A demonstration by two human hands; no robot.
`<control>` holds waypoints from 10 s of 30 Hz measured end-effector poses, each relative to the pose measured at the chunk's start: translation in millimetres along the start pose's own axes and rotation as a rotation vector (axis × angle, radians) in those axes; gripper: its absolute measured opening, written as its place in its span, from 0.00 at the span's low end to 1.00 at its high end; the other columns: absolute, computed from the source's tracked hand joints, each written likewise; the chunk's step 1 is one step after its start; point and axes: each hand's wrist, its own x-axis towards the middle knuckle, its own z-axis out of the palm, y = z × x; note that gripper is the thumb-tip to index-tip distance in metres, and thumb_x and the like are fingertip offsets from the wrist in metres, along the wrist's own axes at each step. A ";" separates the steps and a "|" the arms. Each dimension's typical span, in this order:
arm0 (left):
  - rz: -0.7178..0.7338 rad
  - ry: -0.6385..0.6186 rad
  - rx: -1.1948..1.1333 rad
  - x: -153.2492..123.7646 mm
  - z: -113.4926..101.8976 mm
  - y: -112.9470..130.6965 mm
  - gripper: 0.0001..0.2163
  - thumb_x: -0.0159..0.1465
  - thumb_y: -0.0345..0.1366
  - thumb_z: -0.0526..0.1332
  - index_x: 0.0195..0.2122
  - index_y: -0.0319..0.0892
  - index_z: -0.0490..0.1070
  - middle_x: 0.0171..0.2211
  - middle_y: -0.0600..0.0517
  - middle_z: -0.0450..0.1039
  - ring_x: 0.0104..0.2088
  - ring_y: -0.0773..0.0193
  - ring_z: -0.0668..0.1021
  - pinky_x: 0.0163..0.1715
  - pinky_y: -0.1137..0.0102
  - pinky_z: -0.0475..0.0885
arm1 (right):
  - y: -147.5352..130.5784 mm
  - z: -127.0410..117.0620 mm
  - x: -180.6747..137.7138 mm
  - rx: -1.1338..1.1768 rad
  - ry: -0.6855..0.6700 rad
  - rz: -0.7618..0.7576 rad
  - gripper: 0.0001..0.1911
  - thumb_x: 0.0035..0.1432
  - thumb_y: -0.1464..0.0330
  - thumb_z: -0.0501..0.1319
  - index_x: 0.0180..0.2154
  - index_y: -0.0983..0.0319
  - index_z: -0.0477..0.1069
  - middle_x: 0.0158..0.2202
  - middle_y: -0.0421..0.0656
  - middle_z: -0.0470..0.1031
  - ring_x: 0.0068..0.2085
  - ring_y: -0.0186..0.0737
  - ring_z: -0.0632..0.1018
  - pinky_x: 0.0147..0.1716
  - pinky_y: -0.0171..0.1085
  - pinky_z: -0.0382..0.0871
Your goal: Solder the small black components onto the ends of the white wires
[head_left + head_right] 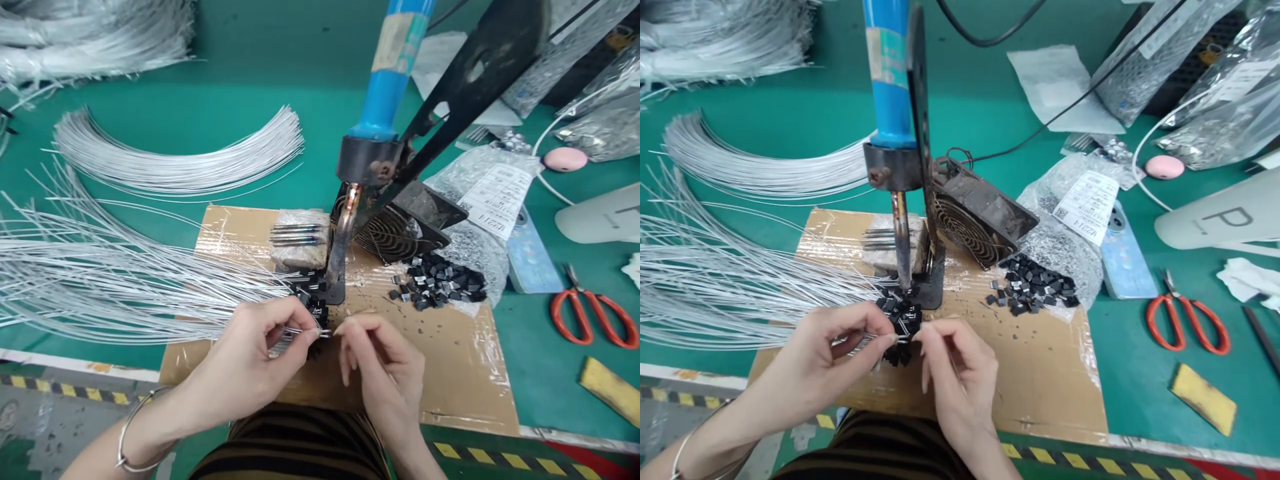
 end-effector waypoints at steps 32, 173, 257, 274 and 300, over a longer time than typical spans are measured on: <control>-0.057 0.148 -0.048 0.5 5.3 -2.6 0.11 0.70 0.39 0.62 0.31 0.43 0.77 0.20 0.58 0.65 0.20 0.68 0.63 0.20 0.72 0.58 | 4.0 18.0 5.7 0.418 -0.089 0.244 0.05 0.64 0.60 0.75 0.39 0.52 0.89 0.22 0.34 0.71 0.14 0.21 0.67 0.13 0.20 0.56; 0.132 0.424 -0.057 2.1 22.1 -20.0 0.05 0.67 0.30 0.67 0.33 0.45 0.80 0.19 0.61 0.63 0.19 0.71 0.59 0.20 0.74 0.56 | -11.0 -41.1 33.8 -0.381 0.402 -0.150 0.05 0.59 0.66 0.75 0.39 0.55 0.87 0.35 0.40 0.85 0.31 0.37 0.83 0.30 0.34 0.79; -0.021 0.379 -0.268 27.7 13.0 15.4 0.06 0.61 0.26 0.66 0.29 0.43 0.77 0.32 0.53 0.84 0.27 0.67 0.79 0.24 0.74 0.67 | -34.2 5.6 14.4 -0.166 0.053 -0.088 0.11 0.66 0.73 0.65 0.31 0.57 0.70 0.52 0.44 0.87 0.53 0.44 0.86 0.50 0.39 0.78; 0.022 0.383 -0.285 26.2 12.3 16.5 0.07 0.62 0.24 0.67 0.29 0.43 0.77 0.33 0.53 0.85 0.30 0.67 0.82 0.29 0.76 0.73 | -34.1 7.3 14.1 -0.132 0.064 -0.116 0.11 0.65 0.75 0.67 0.31 0.56 0.72 0.51 0.40 0.87 0.52 0.39 0.86 0.51 0.34 0.77; 0.047 0.387 -0.234 26.9 13.8 10.3 0.06 0.63 0.26 0.66 0.30 0.43 0.76 0.33 0.53 0.85 0.29 0.66 0.81 0.25 0.73 0.69 | -33.0 13.3 14.4 -0.138 0.104 -0.146 0.12 0.65 0.75 0.66 0.30 0.56 0.71 0.49 0.38 0.87 0.47 0.35 0.87 0.50 0.32 0.76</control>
